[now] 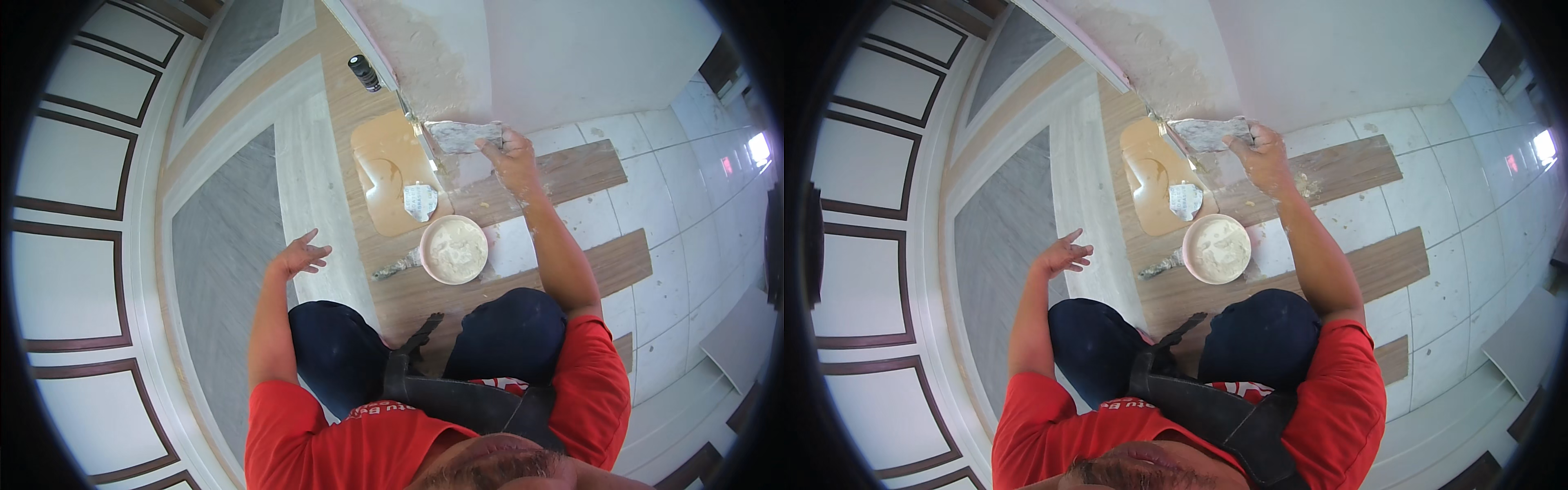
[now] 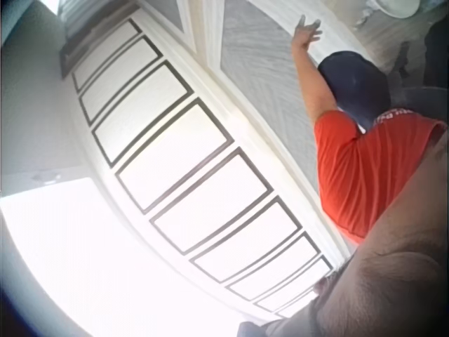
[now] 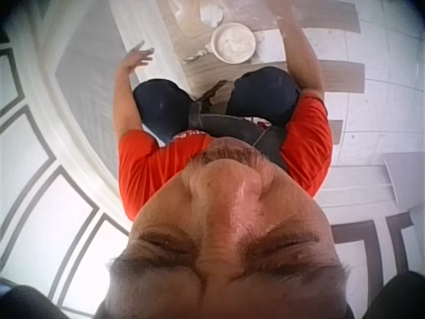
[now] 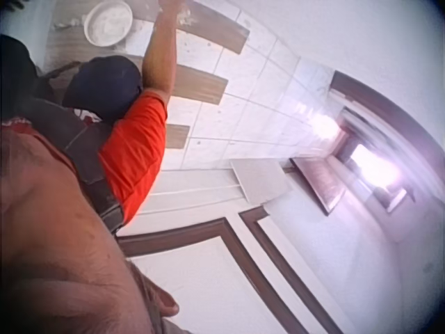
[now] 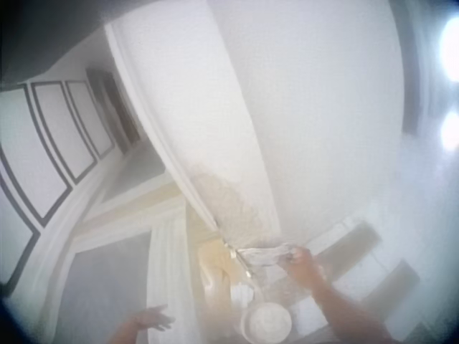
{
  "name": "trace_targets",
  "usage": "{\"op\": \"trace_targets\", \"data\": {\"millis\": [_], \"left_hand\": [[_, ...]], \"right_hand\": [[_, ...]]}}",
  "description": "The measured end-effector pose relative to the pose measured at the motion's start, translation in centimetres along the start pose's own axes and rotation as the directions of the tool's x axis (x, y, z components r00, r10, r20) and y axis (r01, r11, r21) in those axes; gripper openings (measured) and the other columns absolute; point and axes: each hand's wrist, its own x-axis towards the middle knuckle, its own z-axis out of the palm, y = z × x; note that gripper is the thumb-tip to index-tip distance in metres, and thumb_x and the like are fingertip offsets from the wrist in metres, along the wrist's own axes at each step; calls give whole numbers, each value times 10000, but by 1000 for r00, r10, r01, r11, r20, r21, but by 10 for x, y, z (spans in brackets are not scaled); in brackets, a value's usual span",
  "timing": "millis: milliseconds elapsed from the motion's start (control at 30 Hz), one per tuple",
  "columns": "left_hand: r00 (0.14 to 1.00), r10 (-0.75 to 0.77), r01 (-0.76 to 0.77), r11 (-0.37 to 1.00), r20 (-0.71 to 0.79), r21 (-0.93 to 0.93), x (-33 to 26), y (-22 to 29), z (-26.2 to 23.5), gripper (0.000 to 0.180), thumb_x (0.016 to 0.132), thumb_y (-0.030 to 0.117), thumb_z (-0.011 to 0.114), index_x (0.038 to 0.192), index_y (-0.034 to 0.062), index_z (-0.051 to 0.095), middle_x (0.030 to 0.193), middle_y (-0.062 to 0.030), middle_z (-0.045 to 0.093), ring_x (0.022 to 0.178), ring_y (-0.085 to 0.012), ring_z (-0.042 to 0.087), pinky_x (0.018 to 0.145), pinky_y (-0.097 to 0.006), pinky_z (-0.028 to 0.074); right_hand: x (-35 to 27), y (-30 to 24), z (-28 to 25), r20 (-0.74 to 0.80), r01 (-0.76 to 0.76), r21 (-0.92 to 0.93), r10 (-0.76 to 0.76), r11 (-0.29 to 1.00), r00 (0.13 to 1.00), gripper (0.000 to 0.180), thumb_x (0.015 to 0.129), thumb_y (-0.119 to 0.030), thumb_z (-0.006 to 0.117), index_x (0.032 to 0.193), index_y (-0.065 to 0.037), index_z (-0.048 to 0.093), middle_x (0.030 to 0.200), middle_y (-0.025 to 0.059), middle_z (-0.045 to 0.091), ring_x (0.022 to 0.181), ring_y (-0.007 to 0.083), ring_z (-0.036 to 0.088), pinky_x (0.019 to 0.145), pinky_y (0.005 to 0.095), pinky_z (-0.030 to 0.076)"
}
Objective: The person applies a white plaster-like substance to a wall corner using a trowel and a smaller tool. They repeatedly scoop material from a container and smooth it onto the wall surface.
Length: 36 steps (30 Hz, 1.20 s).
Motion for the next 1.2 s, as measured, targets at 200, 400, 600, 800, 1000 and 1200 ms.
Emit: {"op": "trace_targets", "data": {"millis": [200,400,600,800,1000,1200], "left_hand": [[1000,-20,19,1000,3,13,0,0,0,1138,947,406,815,1712,54,50,1453,-266,607,1202,-351,689,972,-472,589],[1000,-22,22,1000,12,18,5,-1,-1,1123,955,395,809,1711,53,53,1456,-270,601,1197,-350,692,980,-474,587],[1000,7,-7,999,-7,35,8,5,5,1126,937,412,820,1699,11,94,1436,-309,614,1179,-355,710,941,-438,619],[1000,2,-1,1000,-16,17,9,-5,1,1134,929,408,833,1700,14,100,1412,-285,640,1134,-333,726,907,-428,625],[999,50,-50,999,11,14,13,-2,0,1140,929,430,831,1705,33,96,1402,-275,649,1124,-314,725,905,-420,623],[999,53,-53,998,0,35,8,-2,0,1155,922,442,836,1705,34,91,1407,-262,652,1123,-309,725,915,-420,620]], "right_hand": [[9,19,12,22,-24,66,23,998,1000,204,965,-125,782,1122,4,764,978,5,760,858,76,619,791,284,528],[11,24,18,-68,31,-168,-42,985,997,291,954,-199,795,1143,17,751,961,59,774,853,116,644,810,336,544],[16,16,-10,-109,64,-80,-73,995,991,267,956,-160,788,1161,8,753,1000,51,786,885,122,671,852,321,547],[-2,-8,-46,-118,140,-123,-155,982,981,177,964,-91,762,1121,-10,766,1048,39,786,974,137,690,912,309,535],[-11,-28,-24,233,591,-565,-575,577,784,179,852,-13,709,1012,-66,771,991,69,751,951,281,673,873,414,509],[-2,-39,-12,327,673,-606,-639,424,696,217,799,32,681,979,-62,757,980,71,743,912,275,660,809,418,485]]}}
